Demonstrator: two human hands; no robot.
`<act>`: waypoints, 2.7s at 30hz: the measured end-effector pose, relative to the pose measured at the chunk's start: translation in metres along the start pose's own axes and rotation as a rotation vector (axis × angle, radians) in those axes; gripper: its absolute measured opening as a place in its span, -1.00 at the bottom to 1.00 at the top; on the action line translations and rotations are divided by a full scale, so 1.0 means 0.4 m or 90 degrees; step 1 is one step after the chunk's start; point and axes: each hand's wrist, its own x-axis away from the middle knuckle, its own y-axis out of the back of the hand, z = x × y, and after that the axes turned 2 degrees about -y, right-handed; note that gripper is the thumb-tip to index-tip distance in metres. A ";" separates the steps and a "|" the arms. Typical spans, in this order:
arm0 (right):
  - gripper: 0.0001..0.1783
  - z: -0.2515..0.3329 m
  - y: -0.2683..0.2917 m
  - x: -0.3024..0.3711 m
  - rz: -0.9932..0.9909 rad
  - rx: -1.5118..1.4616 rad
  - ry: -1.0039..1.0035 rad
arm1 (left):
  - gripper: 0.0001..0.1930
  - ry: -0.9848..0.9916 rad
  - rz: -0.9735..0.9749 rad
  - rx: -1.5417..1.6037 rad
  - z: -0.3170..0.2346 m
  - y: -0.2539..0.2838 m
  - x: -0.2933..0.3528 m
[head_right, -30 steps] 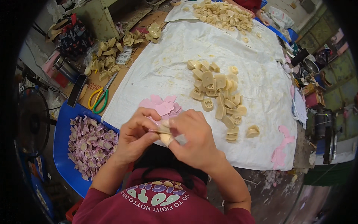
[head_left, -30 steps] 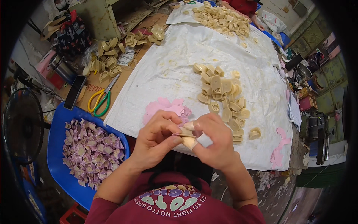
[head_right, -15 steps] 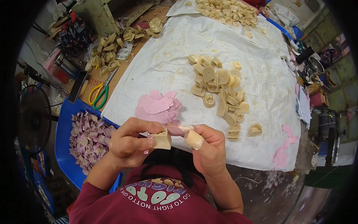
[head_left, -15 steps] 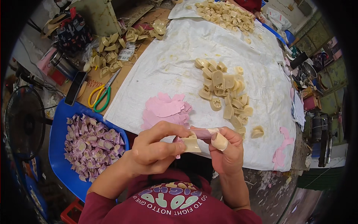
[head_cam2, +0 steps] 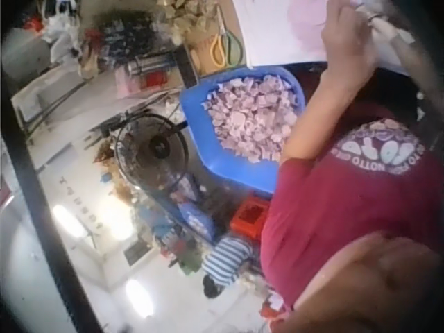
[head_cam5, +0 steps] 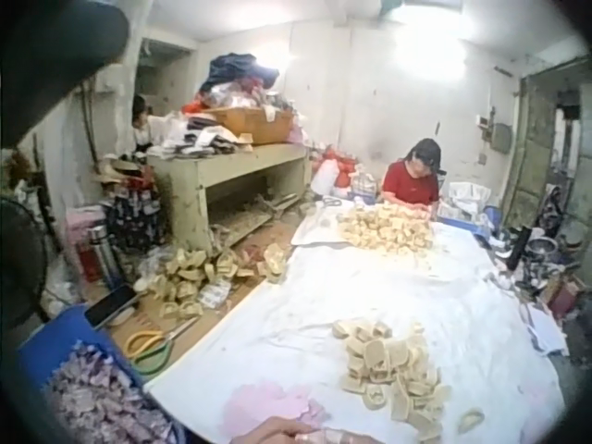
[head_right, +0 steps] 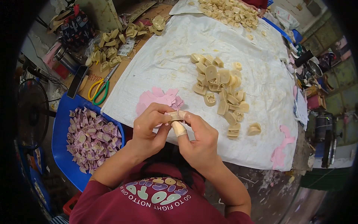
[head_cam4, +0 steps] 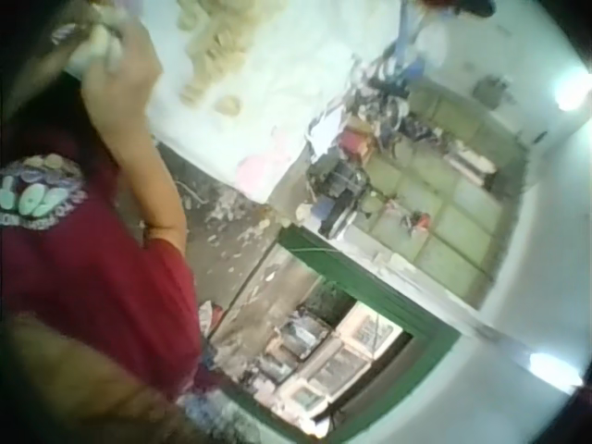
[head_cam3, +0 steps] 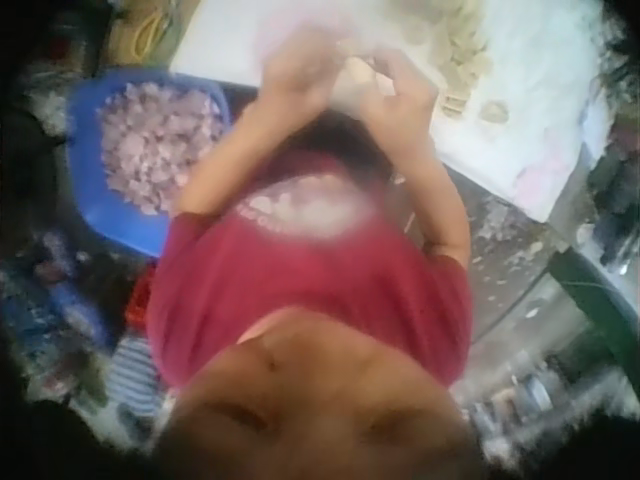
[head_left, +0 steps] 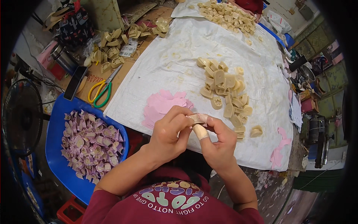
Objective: The person wraps small, beige, shell-shaped items with pink paper wrappers by hand. They pick up a wrapper and an item, fold the wrapper around the item, and place the finished product into a blue bin. The process is repeated continuously throughout the video.
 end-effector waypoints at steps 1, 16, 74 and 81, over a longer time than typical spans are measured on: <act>-0.73 -0.008 -0.001 0.001 -0.004 -0.016 0.008 | -0.82 0.012 -0.016 0.029 0.000 0.002 -0.001; -0.86 -0.070 0.015 -0.031 0.144 -0.363 -0.117 | -0.85 0.540 0.006 0.609 0.001 0.024 -0.003; -0.47 -0.065 -0.030 -0.057 0.132 0.082 0.195 | -0.31 0.477 0.073 0.640 0.005 0.032 -0.009; -0.44 -0.069 -0.006 -0.048 0.200 -0.237 0.040 | -0.15 0.429 0.051 0.875 -0.013 0.035 0.003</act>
